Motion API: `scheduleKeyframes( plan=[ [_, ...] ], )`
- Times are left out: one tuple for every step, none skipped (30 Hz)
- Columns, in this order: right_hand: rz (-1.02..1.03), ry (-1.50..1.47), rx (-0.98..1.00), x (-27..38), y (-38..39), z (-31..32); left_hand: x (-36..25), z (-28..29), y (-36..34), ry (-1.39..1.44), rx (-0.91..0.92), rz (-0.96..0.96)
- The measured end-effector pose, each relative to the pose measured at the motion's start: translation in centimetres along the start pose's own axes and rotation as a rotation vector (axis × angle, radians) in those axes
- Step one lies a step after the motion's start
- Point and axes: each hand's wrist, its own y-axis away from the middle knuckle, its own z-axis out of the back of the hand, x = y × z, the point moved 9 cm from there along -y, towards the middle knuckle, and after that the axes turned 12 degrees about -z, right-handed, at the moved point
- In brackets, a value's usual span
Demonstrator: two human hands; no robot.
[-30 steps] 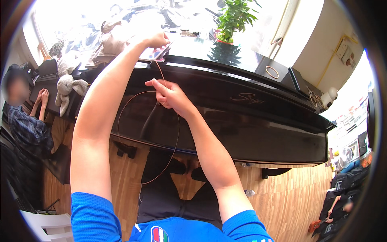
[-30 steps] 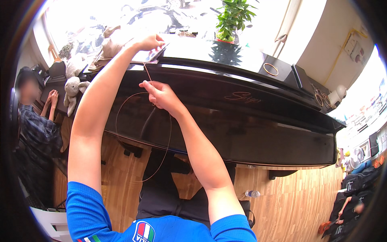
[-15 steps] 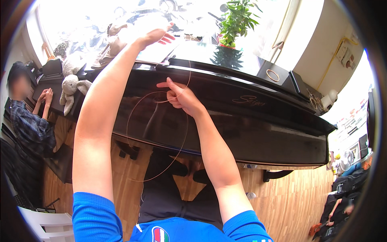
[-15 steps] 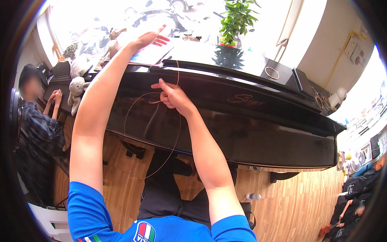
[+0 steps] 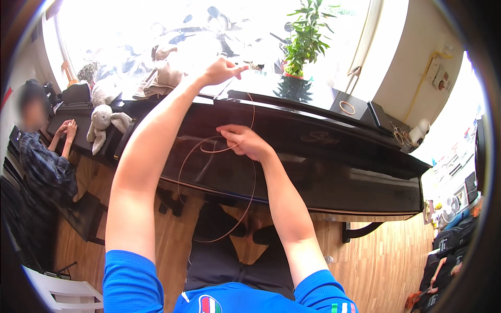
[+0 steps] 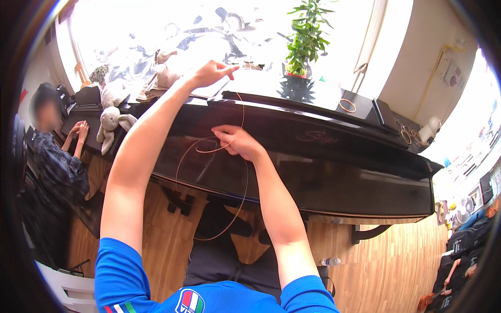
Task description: The person manipulates a thin copper wire by hand, repeatedly bending it into loops and straightening it against a piano surface. The wire is handled one at a time, with no tools visible.
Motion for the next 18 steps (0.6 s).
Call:
scheduleKeyframes(
  plan=[
    [-0.024, 0.042, -0.066, -0.7, 0.3, -0.1, 0.5, -0.4, 0.3, -0.005, -0.007, 0.002],
    [-0.039, 0.086, -0.076, -1.3, 1.0, -0.5, 0.9, -0.5, 0.4, -0.010, -0.013, 0.002],
    [-0.065, 0.129, -0.093, -1.9, 2.6, -0.8, 0.8, -0.8, 0.5, -0.009, 0.020, 0.027],
    [-0.092, 0.174, -0.115, -2.4, 4.6, -1.0, 0.8, -1.0, 0.6, -0.021, -0.002, 0.026],
    [-0.098, 0.228, -0.161, -2.6, 6.5, -1.5, 1.1, -1.1, 0.8, -0.035, -0.023, 0.031],
    [-0.105, 0.279, -0.198, -3.1, 8.1, -2.0, 1.5, -1.2, 1.3, -0.053, -0.043, 0.043],
    [-0.114, 0.300, -0.254, -4.1, 9.9, -1.4, 0.6, -2.0, 1.3, -0.039, 0.012, 0.022],
    [-0.137, 0.338, -0.300, -5.0, 11.5, -0.9, 0.3, -2.8, 1.3, 0.025, 0.066, 0.076],
    [-0.153, 0.378, -0.336, -5.5, 13.0, -0.9, 0.0, -2.9, 1.6, 0.006, 0.055, 0.073],
    [-0.163, 0.425, -0.365, -5.6, 14.3, -1.0, 0.4, -2.3, 2.0, -0.021, 0.036, 0.074],
    [-0.190, 0.445, -0.397, -5.8, 15.6, -1.0, 1.4, -2.3, 1.9, -0.026, -0.017, 0.038],
    [-0.180, 0.478, -0.388, -6.6, 16.7, -0.7, 1.5, -2.6, 1.8, -0.017, -0.021, 0.040],
    [-0.166, 0.513, -0.380, -7.4, 17.8, 0.0, 1.3, -2.8, 1.5, -0.010, -0.027, 0.039],
    [-0.153, 0.549, -0.372, -7.7, 18.9, 0.5, 1.2, -3.0, 1.3, -0.003, -0.034, 0.039],
    [-0.240, 0.586, -0.363, -7.9, 20.0, 0.3, 1.8, -2.9, 1.5, -0.012, -0.054, 0.036],
    [-0.299, 0.614, -0.360, -8.2, 21.4, 0.4, 2.1, -2.9, 1.5, -0.029, -0.057, 0.040],
    [-0.321, 0.673, -0.347, -8.8, 22.4, 0.8, 2.4, -2.9, 1.5, -0.047, -0.060, 0.045],
    [-0.345, 0.729, -0.334, -9.3, 23.5, 1.2, 2.5, -3.0, 1.5, -0.063, -0.060, 0.050]
  ],
)
